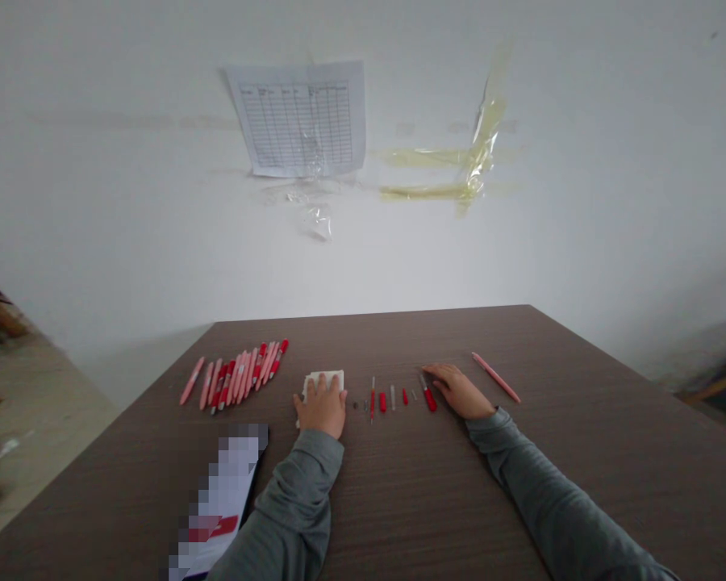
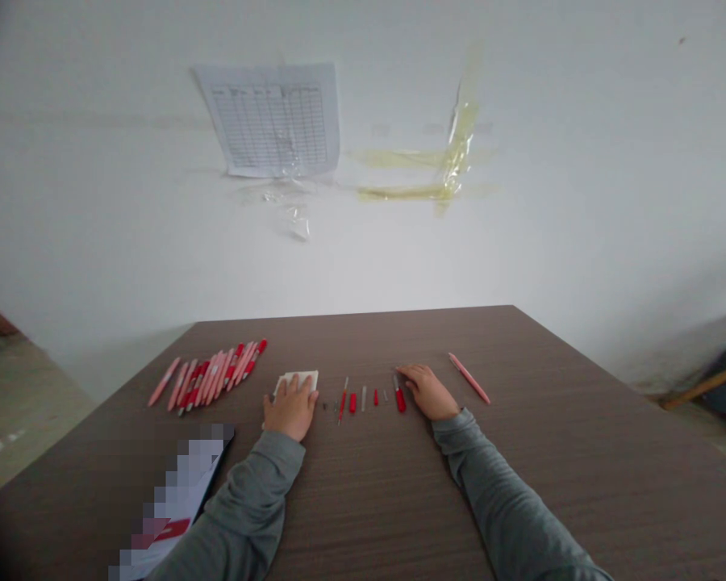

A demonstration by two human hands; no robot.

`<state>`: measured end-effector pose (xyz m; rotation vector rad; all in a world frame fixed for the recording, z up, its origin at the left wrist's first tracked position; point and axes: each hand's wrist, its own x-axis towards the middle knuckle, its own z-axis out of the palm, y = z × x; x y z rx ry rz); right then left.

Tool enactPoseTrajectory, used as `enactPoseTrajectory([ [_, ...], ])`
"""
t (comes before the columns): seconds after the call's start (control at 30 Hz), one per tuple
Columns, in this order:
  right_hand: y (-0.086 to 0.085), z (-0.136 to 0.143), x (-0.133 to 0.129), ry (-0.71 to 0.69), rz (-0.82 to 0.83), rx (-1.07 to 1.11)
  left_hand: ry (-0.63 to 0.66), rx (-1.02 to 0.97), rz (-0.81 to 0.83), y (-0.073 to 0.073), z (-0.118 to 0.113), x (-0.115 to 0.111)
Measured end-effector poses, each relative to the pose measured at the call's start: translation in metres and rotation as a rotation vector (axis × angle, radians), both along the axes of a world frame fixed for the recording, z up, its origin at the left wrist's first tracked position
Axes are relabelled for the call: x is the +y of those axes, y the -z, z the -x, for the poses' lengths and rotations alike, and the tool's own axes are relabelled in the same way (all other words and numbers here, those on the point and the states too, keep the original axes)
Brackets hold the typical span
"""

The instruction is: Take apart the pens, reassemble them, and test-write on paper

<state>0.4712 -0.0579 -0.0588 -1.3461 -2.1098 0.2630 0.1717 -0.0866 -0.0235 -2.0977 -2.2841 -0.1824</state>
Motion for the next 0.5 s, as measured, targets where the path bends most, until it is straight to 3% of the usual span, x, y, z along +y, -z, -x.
enactPoseTrajectory([
  [0.13, -0.002, 0.001, -0.001, 0.025, -0.020, -0.004, 0.005, 0.000, 0.011, -0.001, 0.000, -0.001],
  [0.27, -0.011, 0.008, -0.008, 0.016, -0.140, 0.020, 0.001, 0.014, 0.010, -0.003, 0.000, -0.002],
  [0.5, -0.028, 0.022, -0.020, -0.119, -0.290, -0.083, 0.003, 0.010, 0.025, -0.007, -0.001, -0.003],
])
